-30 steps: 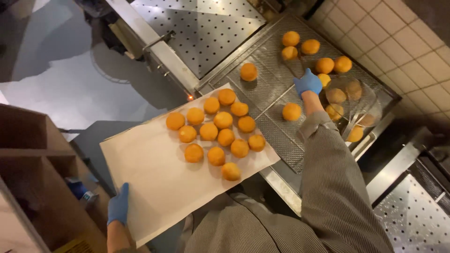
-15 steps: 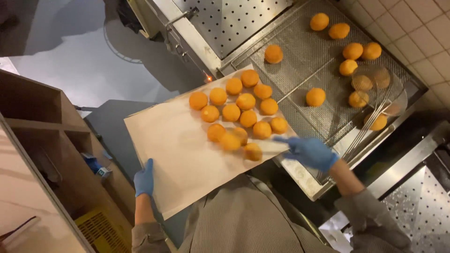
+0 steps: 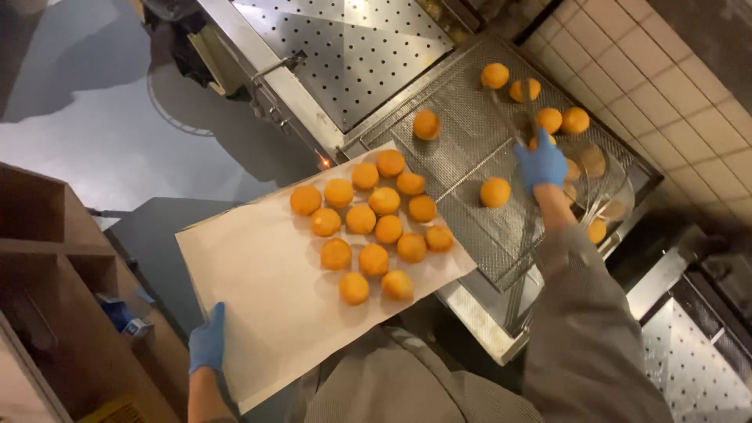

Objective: Frying donuts in deep vats of oil, turning them, and transferring them to cooling racks and trays.

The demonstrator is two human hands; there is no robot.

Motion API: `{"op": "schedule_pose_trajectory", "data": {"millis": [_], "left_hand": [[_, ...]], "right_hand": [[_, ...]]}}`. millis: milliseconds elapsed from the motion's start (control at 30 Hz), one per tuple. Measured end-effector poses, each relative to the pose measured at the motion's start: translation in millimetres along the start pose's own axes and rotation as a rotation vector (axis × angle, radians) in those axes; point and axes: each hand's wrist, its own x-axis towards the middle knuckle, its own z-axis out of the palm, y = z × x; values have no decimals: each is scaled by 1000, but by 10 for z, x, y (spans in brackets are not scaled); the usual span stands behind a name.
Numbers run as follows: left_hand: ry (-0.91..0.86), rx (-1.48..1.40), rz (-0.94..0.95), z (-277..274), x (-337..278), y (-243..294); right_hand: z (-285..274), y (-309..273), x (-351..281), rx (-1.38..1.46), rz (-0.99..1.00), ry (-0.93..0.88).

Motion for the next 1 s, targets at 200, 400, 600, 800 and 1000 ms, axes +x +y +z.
{"op": "schedule_pose_trajectory", "data": {"millis": [200,400,600,800,1000], "left_hand": [[19,12,-81,-34,-37,57],[41,63,4,68,197,-229],[21,156,38,99,140,-167],[33,66,59,74,-64,54],[4,396,228,270,451,-538]], "right_hand": [[840,16,1305,-79,89,17],[815,-99,1062,-31,200,-45],[-120,-1297,-508,79,-268,-259],[177,-2658,-2015,285,-653,-608],[423,-2334,-1862,340,-545,-562]]}}
